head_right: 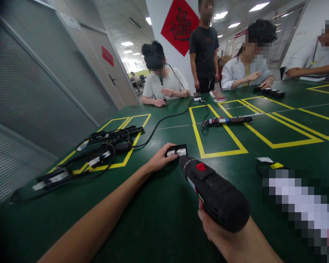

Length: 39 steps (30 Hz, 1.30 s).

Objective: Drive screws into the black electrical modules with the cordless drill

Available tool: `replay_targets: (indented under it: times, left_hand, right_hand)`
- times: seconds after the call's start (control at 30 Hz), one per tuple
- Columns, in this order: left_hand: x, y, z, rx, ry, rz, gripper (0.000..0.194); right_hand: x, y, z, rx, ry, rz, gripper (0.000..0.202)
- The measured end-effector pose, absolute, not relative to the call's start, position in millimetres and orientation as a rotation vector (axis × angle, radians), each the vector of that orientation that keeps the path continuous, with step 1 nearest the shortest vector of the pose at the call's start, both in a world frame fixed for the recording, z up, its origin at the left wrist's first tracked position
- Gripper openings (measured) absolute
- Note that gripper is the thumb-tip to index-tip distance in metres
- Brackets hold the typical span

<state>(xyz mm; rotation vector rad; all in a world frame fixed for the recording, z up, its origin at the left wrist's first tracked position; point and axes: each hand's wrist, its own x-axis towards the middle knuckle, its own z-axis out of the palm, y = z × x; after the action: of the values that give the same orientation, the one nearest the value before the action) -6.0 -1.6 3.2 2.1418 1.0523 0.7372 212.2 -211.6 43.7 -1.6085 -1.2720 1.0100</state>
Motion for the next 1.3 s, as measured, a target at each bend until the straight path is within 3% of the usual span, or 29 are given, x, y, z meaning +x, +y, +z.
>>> replay_targets:
  times: [0.4,0.67,0.87,0.97,1.3]
  left_hand:
    - [-8,0,1,2.129,1.045,0.744,0.042]
    - [-8,-1,2,2.107,1.052,0.734,0.042]
    - [-8,0,2,2.127,1.021,0.757,0.042]
    - [-8,0,2,2.132,1.023,0.747,0.043]
    - [-8,0,1,2.118,1.044,0.751,0.042]
  right_hand:
    - [207,-226,79,-1.617,-1.16,1.084,0.019]
    - [209,-224,68,-1.647,-1.175,1.121,0.033]
    - [209,-221,91,-1.662,-1.225,1.019,0.009]
    - [208,-220,103,-1.704,-1.246,0.998,0.021]
    - [210,-219,96,-1.644,-1.29,1.003,0.018]
